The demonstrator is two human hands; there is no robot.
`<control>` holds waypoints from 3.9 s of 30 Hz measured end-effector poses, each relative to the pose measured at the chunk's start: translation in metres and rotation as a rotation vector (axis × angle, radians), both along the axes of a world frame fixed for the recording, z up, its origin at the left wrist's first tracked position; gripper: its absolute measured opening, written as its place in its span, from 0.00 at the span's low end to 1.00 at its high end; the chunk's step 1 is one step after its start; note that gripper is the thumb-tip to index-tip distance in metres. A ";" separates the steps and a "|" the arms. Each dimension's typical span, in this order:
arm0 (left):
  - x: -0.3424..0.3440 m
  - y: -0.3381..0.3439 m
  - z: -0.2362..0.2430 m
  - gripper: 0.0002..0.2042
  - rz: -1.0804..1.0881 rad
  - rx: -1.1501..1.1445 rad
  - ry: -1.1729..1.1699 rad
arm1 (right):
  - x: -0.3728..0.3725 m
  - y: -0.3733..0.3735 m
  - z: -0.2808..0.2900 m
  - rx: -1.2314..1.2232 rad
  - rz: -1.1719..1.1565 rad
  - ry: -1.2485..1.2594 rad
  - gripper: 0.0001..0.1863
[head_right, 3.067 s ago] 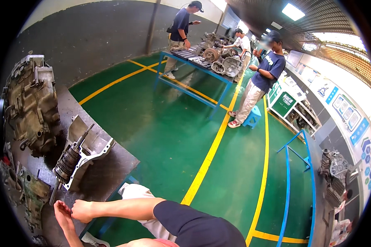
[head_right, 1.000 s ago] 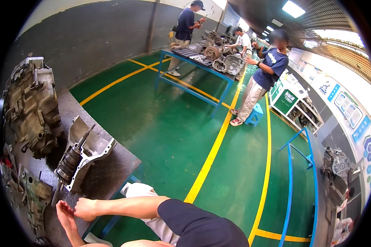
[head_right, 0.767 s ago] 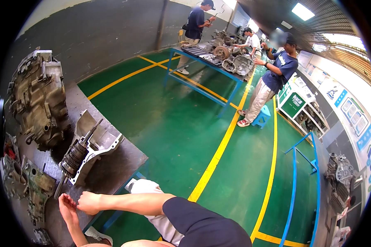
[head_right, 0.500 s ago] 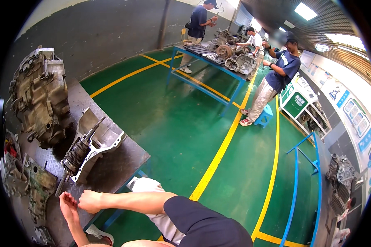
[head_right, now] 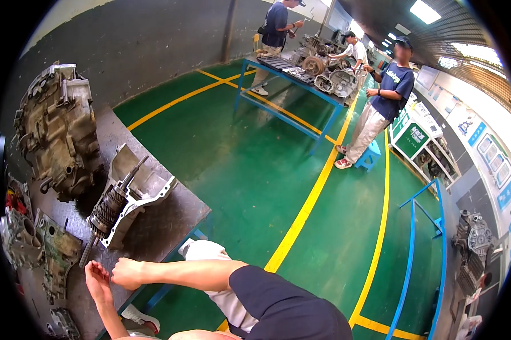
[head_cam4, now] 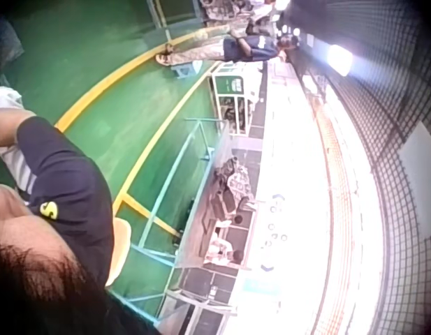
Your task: The person assembles and rotates gears on a transmission shaft inside a gearbox casing by hand on a workbench.
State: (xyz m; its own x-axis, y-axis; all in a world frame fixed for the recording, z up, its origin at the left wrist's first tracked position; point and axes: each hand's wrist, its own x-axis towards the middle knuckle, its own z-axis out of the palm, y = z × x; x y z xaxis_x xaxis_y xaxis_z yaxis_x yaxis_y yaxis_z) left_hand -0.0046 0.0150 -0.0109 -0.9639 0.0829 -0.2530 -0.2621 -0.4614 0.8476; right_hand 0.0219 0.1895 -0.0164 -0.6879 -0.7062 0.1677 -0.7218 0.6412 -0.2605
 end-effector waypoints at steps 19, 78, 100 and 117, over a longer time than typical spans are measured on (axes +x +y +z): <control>0.013 0.012 0.029 0.11 0.027 -0.120 -0.022 | -0.002 0.012 0.032 -0.055 0.068 0.040 0.05; -0.031 -0.023 0.019 0.15 0.228 -1.503 0.703 | -0.068 0.047 0.061 -0.381 -0.506 0.466 0.20; -0.056 0.002 0.008 0.12 0.267 -1.726 0.538 | -0.082 0.077 0.075 -0.039 -0.338 0.433 0.29; -0.055 0.005 0.009 0.10 0.209 -1.766 0.512 | -0.076 0.032 0.087 0.018 -0.267 0.474 0.28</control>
